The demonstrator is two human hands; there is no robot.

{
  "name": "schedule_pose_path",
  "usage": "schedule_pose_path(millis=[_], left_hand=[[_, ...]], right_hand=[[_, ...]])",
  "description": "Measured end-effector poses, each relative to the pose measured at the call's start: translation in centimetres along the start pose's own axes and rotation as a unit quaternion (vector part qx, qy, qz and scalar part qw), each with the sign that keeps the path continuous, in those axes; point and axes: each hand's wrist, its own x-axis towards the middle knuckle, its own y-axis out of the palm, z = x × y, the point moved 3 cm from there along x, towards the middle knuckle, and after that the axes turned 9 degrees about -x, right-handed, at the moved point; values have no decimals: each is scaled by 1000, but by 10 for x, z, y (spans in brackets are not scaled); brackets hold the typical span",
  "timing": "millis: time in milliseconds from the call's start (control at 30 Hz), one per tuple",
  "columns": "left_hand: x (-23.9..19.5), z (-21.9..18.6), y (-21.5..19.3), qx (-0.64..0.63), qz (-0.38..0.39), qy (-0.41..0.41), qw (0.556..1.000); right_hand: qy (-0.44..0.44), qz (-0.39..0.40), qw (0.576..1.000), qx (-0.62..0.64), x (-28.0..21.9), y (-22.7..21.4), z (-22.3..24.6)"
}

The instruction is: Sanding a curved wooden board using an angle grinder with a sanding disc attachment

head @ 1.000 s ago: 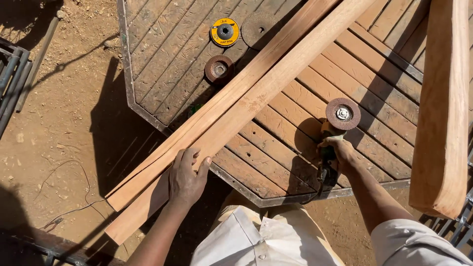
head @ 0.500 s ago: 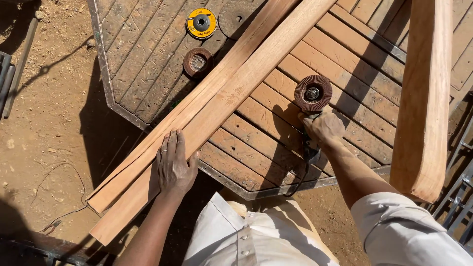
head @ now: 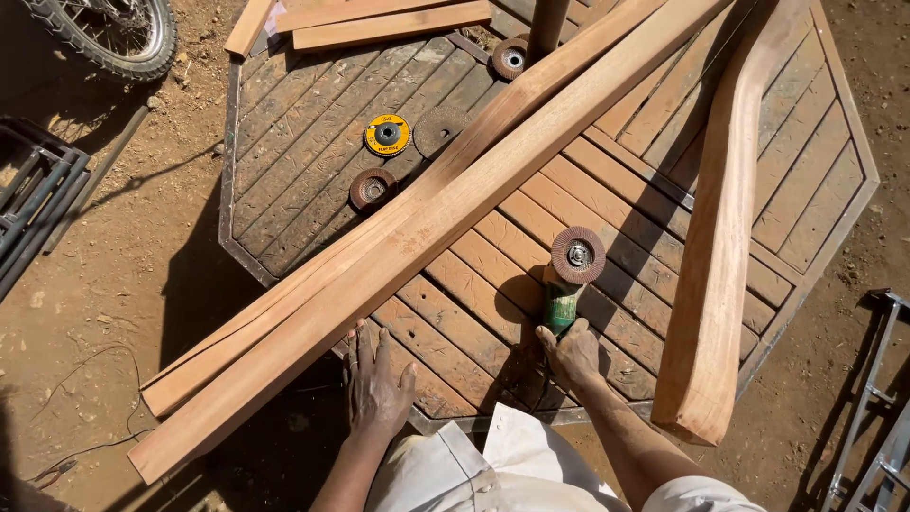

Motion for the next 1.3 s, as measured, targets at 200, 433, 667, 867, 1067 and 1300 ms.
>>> schedule_pose_path(millis=[200, 433, 667, 867, 1067, 1300], left_hand=[[-11, -10, 16, -31, 16, -23, 999], [-15, -14, 20, -71, 16, -60, 996], [-11, -40, 17, -158, 64, -162, 972], [4, -122, -17, -181, 156, -136, 961], [20, -197, 5, -201, 236, -11, 951], [24, -301, -6, -268, 316, 33, 909]], right_hand=[[-56, -25, 998, -16, 38, 76, -33], [-126, 33, 972, 195, 28, 71, -69], [-151, -54, 913, 375, 34, 94, -148], [-106, 28, 850, 515, 21, 23, -120], [-37, 94, 733, 672, 15, -153, -90], [-6, 85, 662, 745, -14, -215, -54]])
